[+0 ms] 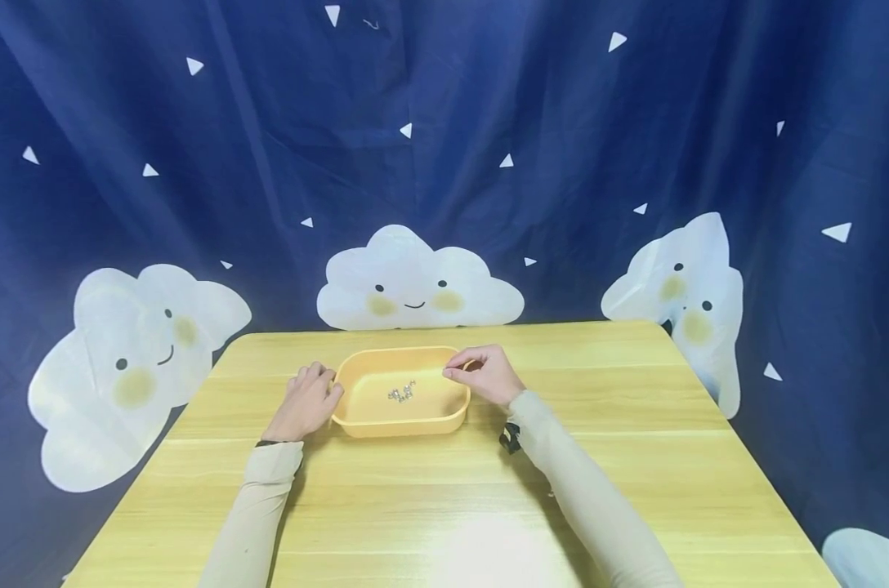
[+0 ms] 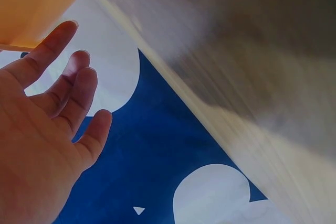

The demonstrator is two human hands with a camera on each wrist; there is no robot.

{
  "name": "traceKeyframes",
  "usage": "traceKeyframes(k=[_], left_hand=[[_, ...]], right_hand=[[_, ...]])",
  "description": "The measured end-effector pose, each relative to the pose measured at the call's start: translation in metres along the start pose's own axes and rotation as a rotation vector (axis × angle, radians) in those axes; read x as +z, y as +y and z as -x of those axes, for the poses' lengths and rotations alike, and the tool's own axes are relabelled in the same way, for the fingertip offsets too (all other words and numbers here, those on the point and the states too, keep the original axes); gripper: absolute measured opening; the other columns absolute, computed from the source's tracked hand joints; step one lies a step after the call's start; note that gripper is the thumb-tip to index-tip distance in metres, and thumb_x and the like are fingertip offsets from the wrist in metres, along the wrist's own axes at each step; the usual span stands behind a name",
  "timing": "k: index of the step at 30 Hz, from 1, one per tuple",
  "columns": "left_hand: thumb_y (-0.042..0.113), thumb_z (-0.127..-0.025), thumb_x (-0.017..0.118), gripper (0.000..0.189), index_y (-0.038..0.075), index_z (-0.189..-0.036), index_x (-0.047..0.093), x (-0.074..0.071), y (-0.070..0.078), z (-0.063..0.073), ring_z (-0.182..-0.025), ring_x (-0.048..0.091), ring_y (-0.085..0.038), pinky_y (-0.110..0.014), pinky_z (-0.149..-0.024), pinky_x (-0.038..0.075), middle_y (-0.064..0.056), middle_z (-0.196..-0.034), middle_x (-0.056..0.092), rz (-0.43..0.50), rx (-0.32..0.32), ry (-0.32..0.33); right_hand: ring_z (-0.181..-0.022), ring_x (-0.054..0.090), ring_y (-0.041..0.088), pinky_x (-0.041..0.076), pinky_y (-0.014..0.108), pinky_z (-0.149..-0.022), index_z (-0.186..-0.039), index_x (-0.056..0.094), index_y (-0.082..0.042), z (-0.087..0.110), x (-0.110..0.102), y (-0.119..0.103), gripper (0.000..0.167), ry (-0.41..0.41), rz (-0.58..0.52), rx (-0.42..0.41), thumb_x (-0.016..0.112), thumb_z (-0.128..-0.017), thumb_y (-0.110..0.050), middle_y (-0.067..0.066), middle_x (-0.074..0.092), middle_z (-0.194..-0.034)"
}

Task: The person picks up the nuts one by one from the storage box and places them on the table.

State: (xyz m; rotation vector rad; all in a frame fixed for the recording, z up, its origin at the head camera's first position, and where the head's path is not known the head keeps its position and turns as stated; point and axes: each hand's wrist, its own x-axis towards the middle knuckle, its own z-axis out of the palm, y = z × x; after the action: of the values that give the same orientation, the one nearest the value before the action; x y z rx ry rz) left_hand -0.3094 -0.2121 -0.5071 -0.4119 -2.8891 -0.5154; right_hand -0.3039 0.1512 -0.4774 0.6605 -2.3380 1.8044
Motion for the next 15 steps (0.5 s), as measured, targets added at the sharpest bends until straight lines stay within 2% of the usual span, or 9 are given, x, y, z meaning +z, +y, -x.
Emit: traceKeyframes(k=[6, 15], left_hand=[[0.027, -0.103, 0.047, 0.027, 0.008, -0.095, 0.064, -0.001, 0.000, -0.001, -0.104, 0.046, -0.035, -0.050, -0.086, 0.036, -0.015, -0.116, 0.057, 0.000, 0.001, 0.006], [0.027, -0.103, 0.046, 0.028, 0.008, -0.095, 0.064, -0.002, 0.003, 0.000, -0.107, 0.047, -0.036, -0.052, -0.088, 0.036, -0.016, -0.117, 0.057, 0.001, -0.010, 0.000]], right_hand=[[-0.080, 0.068, 0.006, 0.056, 0.022, -0.071, -0.093, 0.080, 0.001, 0.005, -0.012, 0.006, 0.010, 0.017, 0.011, -0.002, 0.081, -0.086, -0.004, 0.024, 0.076, -0.096], [-0.076, 0.067, 0.005, 0.056, 0.019, -0.069, -0.094, 0.078, 0.005, 0.017, -0.032, 0.022, 0.013, 0.054, 0.028, 0.061, 0.081, -0.084, -0.002, 0.027, 0.075, -0.095]])
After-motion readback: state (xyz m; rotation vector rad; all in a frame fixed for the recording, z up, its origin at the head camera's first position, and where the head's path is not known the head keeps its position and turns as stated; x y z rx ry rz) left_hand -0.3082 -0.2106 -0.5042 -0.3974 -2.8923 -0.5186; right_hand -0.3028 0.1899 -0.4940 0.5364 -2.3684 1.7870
